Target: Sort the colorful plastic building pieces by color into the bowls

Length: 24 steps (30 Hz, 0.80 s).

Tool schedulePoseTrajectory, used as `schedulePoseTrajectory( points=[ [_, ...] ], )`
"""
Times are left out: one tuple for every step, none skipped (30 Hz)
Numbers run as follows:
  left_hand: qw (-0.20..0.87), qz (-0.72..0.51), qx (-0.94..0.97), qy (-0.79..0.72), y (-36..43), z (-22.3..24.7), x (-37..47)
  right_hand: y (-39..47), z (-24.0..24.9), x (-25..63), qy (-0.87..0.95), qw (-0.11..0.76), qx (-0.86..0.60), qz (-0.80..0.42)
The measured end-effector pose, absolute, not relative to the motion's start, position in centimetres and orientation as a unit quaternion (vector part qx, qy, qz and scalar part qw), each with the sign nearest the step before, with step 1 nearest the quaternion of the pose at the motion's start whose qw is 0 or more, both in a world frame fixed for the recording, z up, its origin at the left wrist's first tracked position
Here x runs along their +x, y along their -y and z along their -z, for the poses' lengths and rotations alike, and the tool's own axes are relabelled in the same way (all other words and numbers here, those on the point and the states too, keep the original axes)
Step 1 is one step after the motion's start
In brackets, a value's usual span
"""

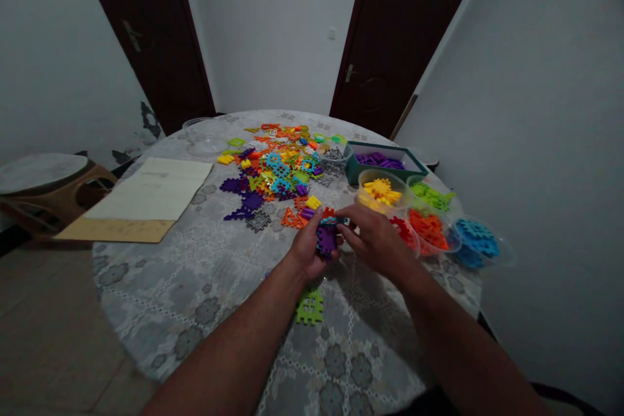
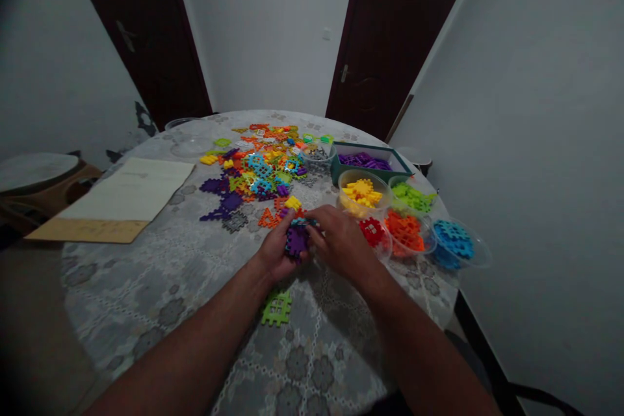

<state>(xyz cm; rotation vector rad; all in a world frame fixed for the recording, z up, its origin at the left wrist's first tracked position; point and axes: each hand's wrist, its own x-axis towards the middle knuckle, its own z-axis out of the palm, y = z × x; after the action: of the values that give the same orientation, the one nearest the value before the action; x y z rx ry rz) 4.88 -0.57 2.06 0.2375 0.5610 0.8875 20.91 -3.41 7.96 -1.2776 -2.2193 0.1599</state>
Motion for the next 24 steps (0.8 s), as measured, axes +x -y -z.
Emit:
schedulePoseTrajectory(
  points=[
    [0.856, -0.424, 0.115, -0.273, 0.6, -2.1, 4.9, 3.5, -7.5, 20.5, 0.834, 0.277, -0.474, -0.056],
    [0.853, -0.424, 0.118, -0.279, 0.6, -2.1, 4.9, 3.5, -7.1, 20.2, 0.835, 0.277, -0.472, -0.054],
    [0.851, -0.425, 0.119, -0.285, 0.6, -2.2, 4.9, 3.6, -6.8, 20.2, 0.834, 0.285, -0.469, -0.054],
    [0.849, -0.426, 0.119, -0.289, 0.6, -2.2, 4.9, 3.6, -6.6, 20.2, 0.830, 0.302, -0.466, -0.055],
    [0.848, -0.427, 0.117, -0.290, 0.6, -2.2, 4.9, 3.8, -6.4, 20.3, 0.825, 0.324, -0.461, -0.056],
    [0.849, -0.428, 0.114, -0.290, 0.6, -2.2, 4.9, 4.0, -6.3, 20.4, 0.819, 0.347, -0.453, -0.055],
    [0.850, -0.427, 0.112, -0.288, 0.5, -2.2, 4.8, 4.2, -6.2, 20.6, 0.815, 0.367, -0.446, -0.050],
    [0.851, -0.425, 0.111, -0.288, 0.5, -2.2, 4.8, 4.6, -6.2, 20.8, 0.811, 0.384, -0.439, -0.043],
    [0.851, -0.423, 0.110, -0.292, 0.5, -2.2, 4.8, 5.0, -6.3, 21.1, 0.807, 0.396, -0.437, -0.033],
    [0.851, -0.421, 0.110, -0.295, 0.4, -2.3, 4.7, 5.4, -6.3, 21.5, 0.803, 0.403, -0.438, -0.023],
    [0.850, -0.419, 0.112, -0.298, 0.5, -2.4, 4.7, 5.7, -6.4, 22.0, 0.798, 0.407, -0.445, -0.012],
    [0.851, -0.418, 0.113, -0.298, 0.5, -2.5, 4.7, 6.0, -6.5, 22.6, 0.790, 0.409, -0.457, -0.001],
    [0.850, -0.419, 0.115, -0.298, 0.5, -2.7, 4.6, 6.3, -6.7, 23.4, 0.780, 0.410, -0.472, 0.009],
    [0.850, -0.419, 0.117, -0.297, 0.6, -2.9, 4.6, 6.5, -6.8, 24.3, 0.769, 0.412, -0.488, 0.021],
    [0.848, -0.424, 0.120, -0.296, 0.6, -3.1, 4.6, 6.6, -7.0, 25.4, 0.755, 0.416, -0.505, 0.035],
    [0.843, -0.429, 0.122, -0.302, 0.6, -3.3, 4.5, 6.6, -7.1, 26.7, 0.739, 0.422, -0.523, 0.051],
    [0.839, -0.433, 0.127, -0.304, 0.6, -3.5, 4.5, 6.6, -7.2, 28.1, 0.721, 0.428, -0.541, 0.070],
    [0.837, -0.435, 0.131, -0.304, 0.6, -3.6, 4.5, 6.7, -7.2, 29.7, 0.700, 0.433, -0.561, 0.092],
    [0.835, -0.433, 0.138, -0.309, 0.5, -3.7, 4.5, 6.7, -7.3, 31.3, 0.677, 0.435, -0.582, 0.115],
    [0.832, -0.433, 0.145, -0.316, 0.4, -3.8, 4.5, 6.8, -7.2, 33.1, 0.654, 0.434, -0.604, 0.137],
    [0.828, -0.432, 0.150, -0.323, 0.4, -3.8, 4.6, 6.9, -7.2, 34.8, 0.631, 0.429, -0.627, 0.158],
    [0.825, -0.433, 0.154, -0.329, 0.4, -3.8, 4.6, 7.1, -7.2, 36.6, 0.607, 0.422, -0.650, 0.177],
    [0.823, -0.433, 0.157, -0.333, 0.4, -3.7, 4.7, 7.3, -7.1, 38.3, 0.585, 0.412, -0.671, 0.192],
    [0.822, -0.433, 0.158, -0.335, 0.4, -3.7, 4.8, 7.4, -7.0, 40.0, 0.568, 0.401, -0.690, 0.204]
  ],
)
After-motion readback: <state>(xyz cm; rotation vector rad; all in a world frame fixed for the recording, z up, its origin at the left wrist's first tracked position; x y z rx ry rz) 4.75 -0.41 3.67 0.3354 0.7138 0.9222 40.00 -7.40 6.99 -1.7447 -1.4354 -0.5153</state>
